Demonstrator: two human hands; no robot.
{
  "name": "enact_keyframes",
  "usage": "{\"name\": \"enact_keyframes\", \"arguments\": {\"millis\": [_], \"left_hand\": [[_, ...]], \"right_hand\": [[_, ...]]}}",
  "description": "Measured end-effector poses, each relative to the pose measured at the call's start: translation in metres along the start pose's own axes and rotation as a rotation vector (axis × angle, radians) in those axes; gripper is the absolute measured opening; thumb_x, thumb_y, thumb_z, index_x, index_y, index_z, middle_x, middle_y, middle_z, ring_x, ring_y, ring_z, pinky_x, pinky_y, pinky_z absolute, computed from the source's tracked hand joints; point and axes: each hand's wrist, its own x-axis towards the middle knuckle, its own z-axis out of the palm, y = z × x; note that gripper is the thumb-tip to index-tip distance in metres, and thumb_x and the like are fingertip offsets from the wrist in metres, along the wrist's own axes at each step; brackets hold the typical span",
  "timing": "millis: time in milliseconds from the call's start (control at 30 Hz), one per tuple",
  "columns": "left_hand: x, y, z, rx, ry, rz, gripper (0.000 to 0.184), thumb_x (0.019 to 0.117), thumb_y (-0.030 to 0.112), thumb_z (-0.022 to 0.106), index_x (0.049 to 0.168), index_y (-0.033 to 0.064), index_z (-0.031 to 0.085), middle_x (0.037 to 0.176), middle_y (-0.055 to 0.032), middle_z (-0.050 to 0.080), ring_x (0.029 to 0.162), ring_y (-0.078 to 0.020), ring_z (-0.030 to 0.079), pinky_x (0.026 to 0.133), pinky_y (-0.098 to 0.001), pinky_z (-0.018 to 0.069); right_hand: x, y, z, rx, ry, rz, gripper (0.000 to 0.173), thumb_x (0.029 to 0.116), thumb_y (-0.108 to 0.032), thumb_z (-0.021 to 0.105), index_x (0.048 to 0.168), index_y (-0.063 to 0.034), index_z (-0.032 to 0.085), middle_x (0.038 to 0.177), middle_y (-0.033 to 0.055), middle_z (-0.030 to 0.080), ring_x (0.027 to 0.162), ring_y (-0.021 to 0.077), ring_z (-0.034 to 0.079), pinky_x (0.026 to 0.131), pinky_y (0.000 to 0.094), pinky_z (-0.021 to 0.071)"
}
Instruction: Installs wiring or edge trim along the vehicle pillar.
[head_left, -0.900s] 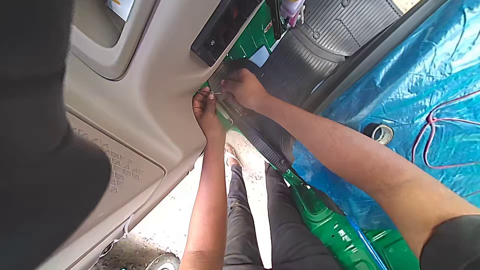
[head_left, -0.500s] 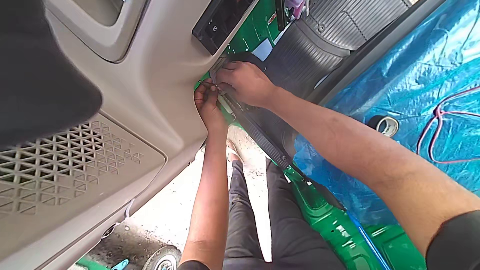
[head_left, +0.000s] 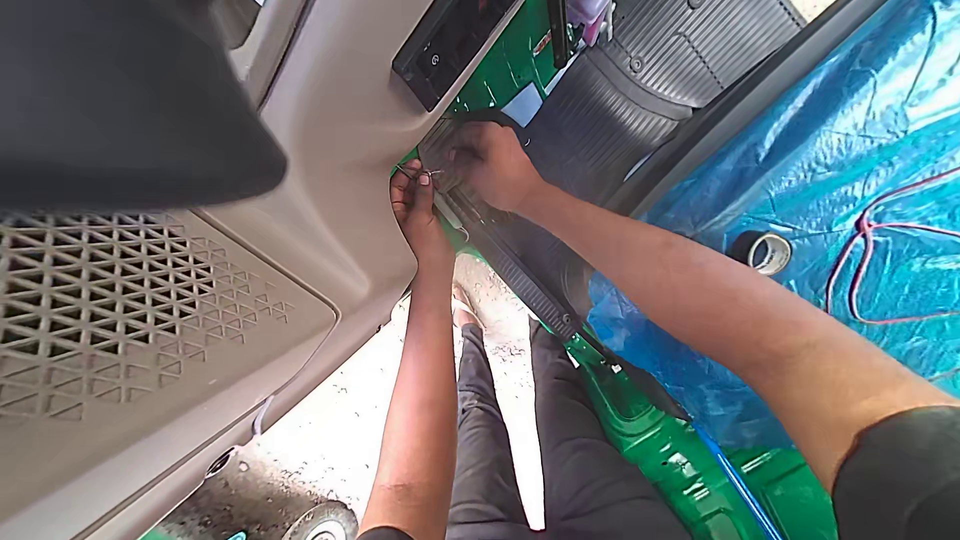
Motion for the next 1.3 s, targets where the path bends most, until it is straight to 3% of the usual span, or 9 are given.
{"name": "enact_keyframes", "arguments": {"millis": [167,433,533,600,733,833,900,1067,1300], "left_hand": [[-0.001,0.005,0.009,-0.077,0.031,-0.080,0.018,0.1013,0.001,0.055,0.119,0.0016,0.059,0.104,-0.0069,0.065,0.091,-0.0165,0.065,0.081,-0.0354,0.0578],[-0.005,0.010,0.013,-0.136,0.032,-0.052,0.010,0.1003,-0.004,0.054,0.105,0.0032,0.060,0.093,-0.0048,0.065,0.087,-0.0139,0.065,0.083,-0.0332,0.0577],[-0.004,0.002,0.005,-0.081,-0.009,-0.014,0.014,0.0997,-0.004,0.055,0.111,0.0024,0.060,0.097,-0.0051,0.066,0.093,-0.0150,0.065,0.089,-0.0353,0.0565],[-0.003,-0.002,0.001,-0.081,-0.054,0.026,0.013,0.0989,-0.004,0.056,0.110,0.0024,0.059,0.096,-0.0049,0.067,0.091,-0.0152,0.066,0.085,-0.0350,0.0572],[-0.003,-0.008,-0.009,-0.083,-0.103,0.049,0.017,0.0992,-0.002,0.056,0.114,0.0047,0.059,0.105,-0.0027,0.068,0.099,-0.0129,0.066,0.091,-0.0334,0.0555],[0.002,-0.009,-0.010,-0.031,-0.024,0.025,0.017,0.1004,0.001,0.055,0.117,0.0061,0.059,0.103,-0.0015,0.067,0.093,-0.0121,0.065,0.081,-0.0320,0.0563],[0.002,-0.007,-0.011,-0.026,0.008,-0.005,0.018,0.1008,0.001,0.053,0.116,0.0074,0.060,0.098,0.0003,0.066,0.087,-0.0101,0.064,0.076,-0.0296,0.0560],[0.000,-0.001,-0.009,-0.070,-0.028,-0.054,0.016,0.1013,-0.001,0.051,0.111,0.0089,0.058,0.097,0.0009,0.066,0.083,-0.0083,0.065,0.072,-0.0265,0.0569],[0.004,-0.011,-0.018,-0.082,-0.075,0.023,0.017,0.0967,-0.005,0.057,0.110,0.0046,0.062,0.099,-0.0031,0.068,0.091,-0.0132,0.066,0.080,-0.0323,0.0580]], "right_hand": [[-0.003,0.003,0.003,-0.527,0.050,-0.422,0.018,0.0941,-0.011,0.064,0.110,-0.0080,0.072,0.106,0.0115,0.068,0.099,0.0260,0.068,0.085,0.0416,0.0581],[-0.006,0.007,0.010,-0.740,0.044,-0.592,0.023,0.1028,-0.017,0.051,0.099,-0.0063,0.071,0.097,0.0138,0.070,0.096,0.0319,0.070,0.075,0.0448,0.0574],[-0.005,0.006,0.014,-0.364,-0.018,-0.265,0.021,0.1003,-0.021,0.055,0.094,-0.0100,0.072,0.089,0.0041,0.069,0.086,0.0181,0.068,0.073,0.0405,0.0555],[-0.005,0.005,0.022,0.281,-0.064,0.154,0.024,0.0990,-0.013,0.054,0.080,-0.0065,0.066,0.063,0.0005,0.056,0.051,0.0099,0.048,0.048,0.0275,0.0375],[-0.005,0.005,0.017,0.913,-0.273,0.671,0.032,0.1079,-0.032,0.044,0.101,-0.0094,0.065,0.065,-0.0009,0.051,0.043,0.0092,0.039,0.039,0.0231,0.0339],[-0.001,0.006,0.011,0.405,-0.147,0.273,0.026,0.1069,-0.014,0.049,0.099,-0.0006,0.070,0.068,0.0052,0.065,0.049,0.0110,0.056,0.045,0.0253,0.0480],[-0.001,0.006,0.003,-0.115,-0.095,-0.115,0.025,0.0959,-0.004,0.057,0.116,-0.0066,0.072,0.088,0.0051,0.072,0.075,0.0139,0.068,0.072,0.0330,0.0578],[-0.008,0.003,0.008,-0.582,-0.121,-0.522,0.025,0.1046,-0.018,0.054,0.121,-0.0041,0.068,0.102,0.0133,0.072,0.093,0.0289,0.072,0.084,0.0439,0.0581],[-0.004,0.010,0.020,-0.137,-0.047,-0.222,0.018,0.0987,-0.019,0.059,0.087,-0.0089,0.067,0.075,0.0014,0.064,0.069,0.0132,0.062,0.064,0.0345,0.0505]]}}
